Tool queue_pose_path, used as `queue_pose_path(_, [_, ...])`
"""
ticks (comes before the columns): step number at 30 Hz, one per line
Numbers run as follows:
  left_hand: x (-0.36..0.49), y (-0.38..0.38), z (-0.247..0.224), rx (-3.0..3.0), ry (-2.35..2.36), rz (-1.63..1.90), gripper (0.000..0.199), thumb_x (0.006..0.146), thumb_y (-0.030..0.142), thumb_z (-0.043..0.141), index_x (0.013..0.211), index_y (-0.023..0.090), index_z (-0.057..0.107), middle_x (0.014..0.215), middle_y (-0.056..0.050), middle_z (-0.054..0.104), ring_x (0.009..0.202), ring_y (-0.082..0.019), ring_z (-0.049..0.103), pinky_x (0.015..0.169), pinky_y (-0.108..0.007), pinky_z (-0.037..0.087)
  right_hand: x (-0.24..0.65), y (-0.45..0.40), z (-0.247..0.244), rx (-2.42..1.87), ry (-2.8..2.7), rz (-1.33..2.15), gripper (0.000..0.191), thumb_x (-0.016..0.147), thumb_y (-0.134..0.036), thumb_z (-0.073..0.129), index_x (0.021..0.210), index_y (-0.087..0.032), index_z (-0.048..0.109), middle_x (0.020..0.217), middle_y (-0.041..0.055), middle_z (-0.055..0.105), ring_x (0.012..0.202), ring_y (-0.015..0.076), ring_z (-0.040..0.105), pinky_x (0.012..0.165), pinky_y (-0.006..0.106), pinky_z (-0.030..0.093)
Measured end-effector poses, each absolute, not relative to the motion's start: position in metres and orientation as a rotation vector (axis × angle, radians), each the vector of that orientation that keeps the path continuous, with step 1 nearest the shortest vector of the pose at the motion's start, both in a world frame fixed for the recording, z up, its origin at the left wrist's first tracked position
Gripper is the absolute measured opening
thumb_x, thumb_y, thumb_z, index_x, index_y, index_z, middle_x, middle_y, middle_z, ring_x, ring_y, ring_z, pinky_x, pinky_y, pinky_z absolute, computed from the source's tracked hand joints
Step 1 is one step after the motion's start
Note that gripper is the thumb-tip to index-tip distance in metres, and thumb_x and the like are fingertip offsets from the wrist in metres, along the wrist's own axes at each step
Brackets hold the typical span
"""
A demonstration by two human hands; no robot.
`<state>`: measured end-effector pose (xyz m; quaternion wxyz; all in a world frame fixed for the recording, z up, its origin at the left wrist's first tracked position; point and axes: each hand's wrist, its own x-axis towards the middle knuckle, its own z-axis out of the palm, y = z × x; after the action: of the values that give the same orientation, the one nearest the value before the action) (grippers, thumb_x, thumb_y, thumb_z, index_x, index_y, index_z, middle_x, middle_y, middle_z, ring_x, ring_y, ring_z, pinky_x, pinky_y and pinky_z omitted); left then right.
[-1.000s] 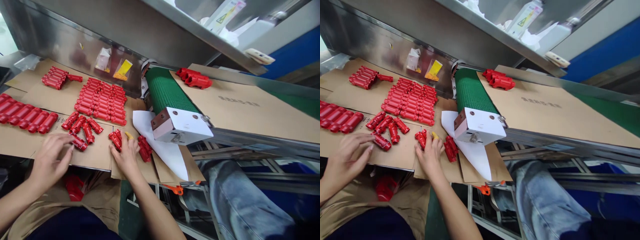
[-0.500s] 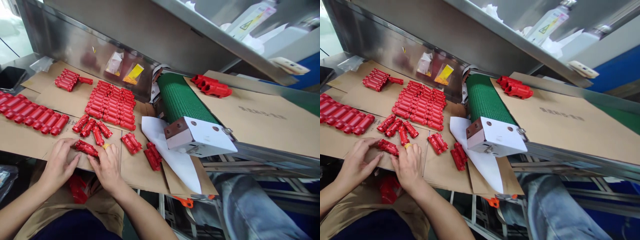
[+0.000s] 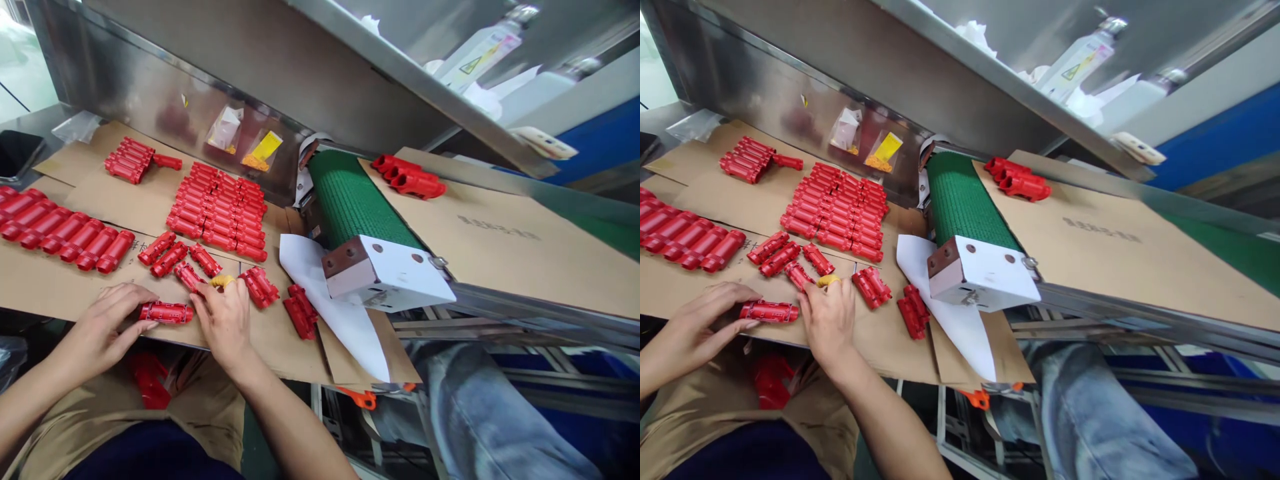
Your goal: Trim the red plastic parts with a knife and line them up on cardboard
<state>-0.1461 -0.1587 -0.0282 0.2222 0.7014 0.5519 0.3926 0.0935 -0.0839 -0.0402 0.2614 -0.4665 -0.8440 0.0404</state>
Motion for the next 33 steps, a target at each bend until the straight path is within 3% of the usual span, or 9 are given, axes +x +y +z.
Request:
queue_pose_path(5, [-0.145,-0.162,-0.03,1.863,1.547,1.1,0.023,0.094,0.045,0.076,0.112,0.031,0.08,0.106,-0.007,0.084,0.102,-0.032,0.076,0.096,-0.04,0.049,0.106,-0.095,-0.041,-1.172,-2.212,0.432,0.012,0.105,-0.022,0.065,0.114,-0.023,0.073,0.107,0.0098,0.072,0.101,0.028,0.067,0.094,0.043,0.058])
queue_pose_path(10, [-0.141,-0.16,-0.034,1.908,1.522,1.127,0.023,0.094,0.044,0.076,0.113,0.033,0.08,0.105,-0.007,0.085,0.102,-0.034,0.075,0.096,-0.041,0.046,0.114,-0.089,-0.049,-1.182,-2.117,0.526,0.036,0.1,-0.022,0.072,0.133,-0.019,0.059,0.121,0.0134,0.074,0.111,0.0276,0.073,0.093,0.04,0.064])
queue_pose_path(15, [-0.138,-0.157,-0.035,2.009,1.472,1.131,0.023,0.096,0.036,0.076,0.119,0.031,0.077,0.107,-0.006,0.084,0.101,-0.031,0.075,0.096,-0.038,0.043,0.113,-0.089,-0.052,-1.172,-2.069,0.58,0.037,0.1,-0.021,0.072,0.133,-0.02,0.055,0.124,0.0138,0.073,0.117,0.0275,0.073,0.099,0.042,0.064])
queue_pose_path(21, [-0.14,-0.157,-0.038,1.976,1.463,1.16,0.026,0.095,0.037,0.076,0.121,0.036,0.077,0.108,-0.004,0.084,0.102,-0.031,0.074,0.097,-0.038,0.044,0.147,-0.095,-0.022,-1.12,-2.018,0.259,0.03,0.104,-0.023,0.068,0.134,-0.023,0.062,0.117,0.0121,0.076,0.107,0.0269,0.074,0.095,0.042,0.063])
queue_pose_path(27, [-0.143,-0.158,-0.046,2.072,1.472,1.136,0.026,0.098,0.041,0.071,0.123,0.034,0.073,0.109,-0.005,0.083,0.104,-0.032,0.073,0.097,-0.04,0.044,0.209,-0.057,-0.029,-1.563,-1.86,-0.032,0.034,0.107,-0.034,0.057,0.133,-0.015,0.07,0.121,0.0183,0.078,0.109,0.0314,0.073,0.098,0.049,0.059])
queue_pose_path(33, [-0.147,-0.162,-0.056,2.236,1.501,0.998,0.031,0.106,0.046,0.06,0.132,0.03,0.063,0.118,-0.008,0.078,0.112,-0.031,0.07,0.101,-0.042,0.044,0.222,-0.035,-0.049,-1.66,-1.977,0.03,0.032,0.102,-0.021,0.051,0.109,-0.015,0.082,0.101,0.0173,0.079,0.1,0.0329,0.068,0.094,0.05,0.054])
